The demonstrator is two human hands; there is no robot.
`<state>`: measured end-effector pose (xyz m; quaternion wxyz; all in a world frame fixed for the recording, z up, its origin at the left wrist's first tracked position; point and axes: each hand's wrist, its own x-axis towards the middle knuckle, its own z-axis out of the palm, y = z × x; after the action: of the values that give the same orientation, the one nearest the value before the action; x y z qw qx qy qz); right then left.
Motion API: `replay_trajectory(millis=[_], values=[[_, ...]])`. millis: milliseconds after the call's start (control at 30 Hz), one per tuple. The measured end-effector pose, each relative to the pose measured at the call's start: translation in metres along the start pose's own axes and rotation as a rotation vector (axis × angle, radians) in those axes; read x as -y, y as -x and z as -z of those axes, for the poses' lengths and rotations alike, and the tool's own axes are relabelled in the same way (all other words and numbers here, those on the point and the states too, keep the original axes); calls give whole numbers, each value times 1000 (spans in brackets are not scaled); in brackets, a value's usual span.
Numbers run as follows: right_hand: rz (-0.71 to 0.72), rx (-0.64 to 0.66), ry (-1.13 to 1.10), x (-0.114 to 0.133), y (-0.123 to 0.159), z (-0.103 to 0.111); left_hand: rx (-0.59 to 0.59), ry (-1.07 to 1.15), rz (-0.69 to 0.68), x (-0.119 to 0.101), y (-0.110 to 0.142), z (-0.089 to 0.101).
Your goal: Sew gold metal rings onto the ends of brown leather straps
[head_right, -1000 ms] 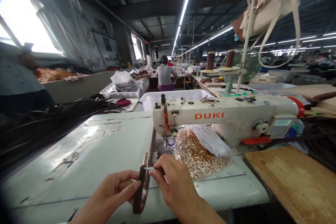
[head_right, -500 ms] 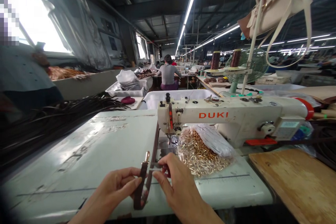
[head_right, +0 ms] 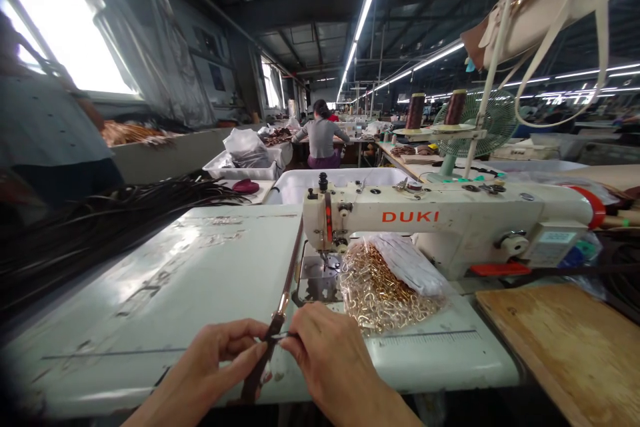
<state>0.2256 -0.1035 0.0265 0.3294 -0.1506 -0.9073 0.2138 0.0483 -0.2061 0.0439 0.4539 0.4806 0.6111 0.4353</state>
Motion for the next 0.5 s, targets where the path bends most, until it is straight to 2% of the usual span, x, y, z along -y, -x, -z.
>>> replay_trajectory(millis=[167, 300, 500], values=[[-42, 7, -101, 2, 0, 1, 21, -6, 23, -1, 5, 3], [19, 28, -66, 1, 0, -5, 29, 29, 40, 1, 5, 6], [-182, -102, -141, 5, 3, 1, 31, 176, 94, 2, 7, 2]])
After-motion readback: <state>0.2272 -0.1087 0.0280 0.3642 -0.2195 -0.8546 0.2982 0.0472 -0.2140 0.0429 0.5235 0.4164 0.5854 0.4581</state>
